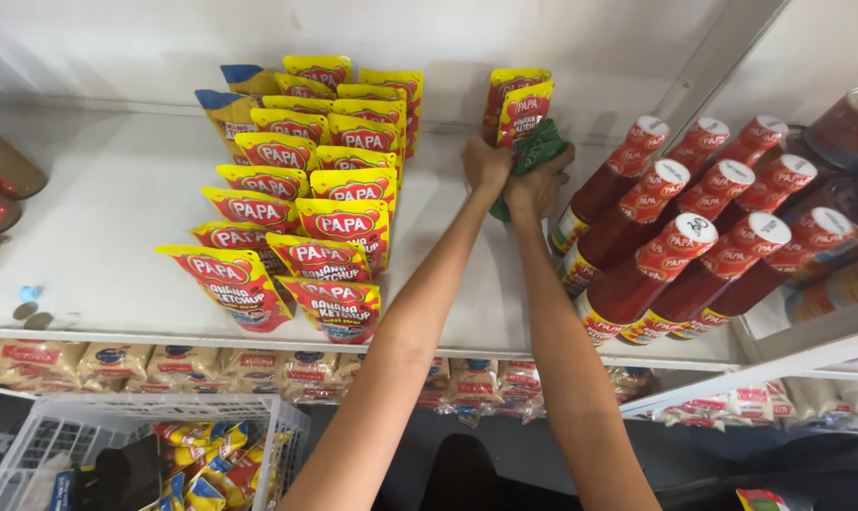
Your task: The person sits on a chair and wipes yellow Papa Banana Ketchup pouches with a green cloth before placing them on a white shelf. They repeatedly pick up pouches from a chair, wipe them, and arrange them in rows on the shelf next to red ketchup bottles.
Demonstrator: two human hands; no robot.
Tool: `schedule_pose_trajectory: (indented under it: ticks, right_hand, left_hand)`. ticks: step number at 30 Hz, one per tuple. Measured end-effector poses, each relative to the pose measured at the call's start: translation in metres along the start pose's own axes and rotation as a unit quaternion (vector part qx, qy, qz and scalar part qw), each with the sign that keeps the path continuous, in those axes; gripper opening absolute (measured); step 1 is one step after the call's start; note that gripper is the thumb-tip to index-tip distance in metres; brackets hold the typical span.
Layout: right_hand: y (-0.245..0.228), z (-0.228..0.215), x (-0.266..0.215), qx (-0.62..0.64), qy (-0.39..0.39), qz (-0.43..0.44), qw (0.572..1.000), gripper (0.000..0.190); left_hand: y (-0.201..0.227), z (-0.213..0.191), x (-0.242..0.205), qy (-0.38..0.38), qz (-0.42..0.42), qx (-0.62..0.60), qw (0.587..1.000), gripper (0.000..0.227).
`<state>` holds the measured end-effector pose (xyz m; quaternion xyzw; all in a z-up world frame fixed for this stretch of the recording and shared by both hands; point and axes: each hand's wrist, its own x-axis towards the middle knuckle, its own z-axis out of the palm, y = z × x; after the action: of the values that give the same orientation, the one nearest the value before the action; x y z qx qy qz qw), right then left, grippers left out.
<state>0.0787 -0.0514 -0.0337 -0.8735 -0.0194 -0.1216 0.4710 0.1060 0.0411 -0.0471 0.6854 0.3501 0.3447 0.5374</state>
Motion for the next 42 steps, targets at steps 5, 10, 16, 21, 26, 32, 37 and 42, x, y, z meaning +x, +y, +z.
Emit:
schedule_pose_trajectory:
  ticks: [5,10,16,21,26,32,37,42]
  right_hand:
    - [-0.007,-0.005,-0.01,-0.008,0.004,-0.005,1.0,0.081]
    - [-0.005,0.0,-0.008,-0.035,0.003,-0.02,0.999,0.067]
    - [-0.001,0.001,-0.006,0.07,0.055,-0.026,0.996,0.073]
    - [-0.009,-0.002,-0.013,0.044,0.084,-0.013,0.995,0.072]
    - [-0.011,-0.008,-0.01,0.095,0.077,0.027,0.992,0.068]
    - [0.005,0.009,0.007,0.078,0.057,0.051,0.994,0.073]
    - [-0.005,0.002,-0.002,0.072,0.044,0.037,0.996,0.07]
    - [-0.003,-0.003,-0.006,0.053,0.014,0.019,0.998,0.074]
  left_hand:
    - [0.03,-0.015,-0.027,-0.055,0.012,0.04,0.998,0.065]
    - [0.023,-0.013,-0.019,-0.046,0.045,0.077,0.995,0.059]
    - [0.004,0.011,-0.003,-0.034,0.094,0.046,0.994,0.058]
    - [-0.011,0.018,0.017,-0.045,0.103,0.05,0.992,0.057]
    - [-0.003,0.001,0.008,-0.049,0.115,0.044,0.991,0.057]
    - [0.005,-0.011,-0.002,0.026,0.056,-0.011,0.998,0.052]
    - [0.013,-0.032,-0.011,0.074,0.043,-0.074,0.994,0.045]
    - [0.0,-0.021,0.0,0.028,0.026,-0.101,0.994,0.049]
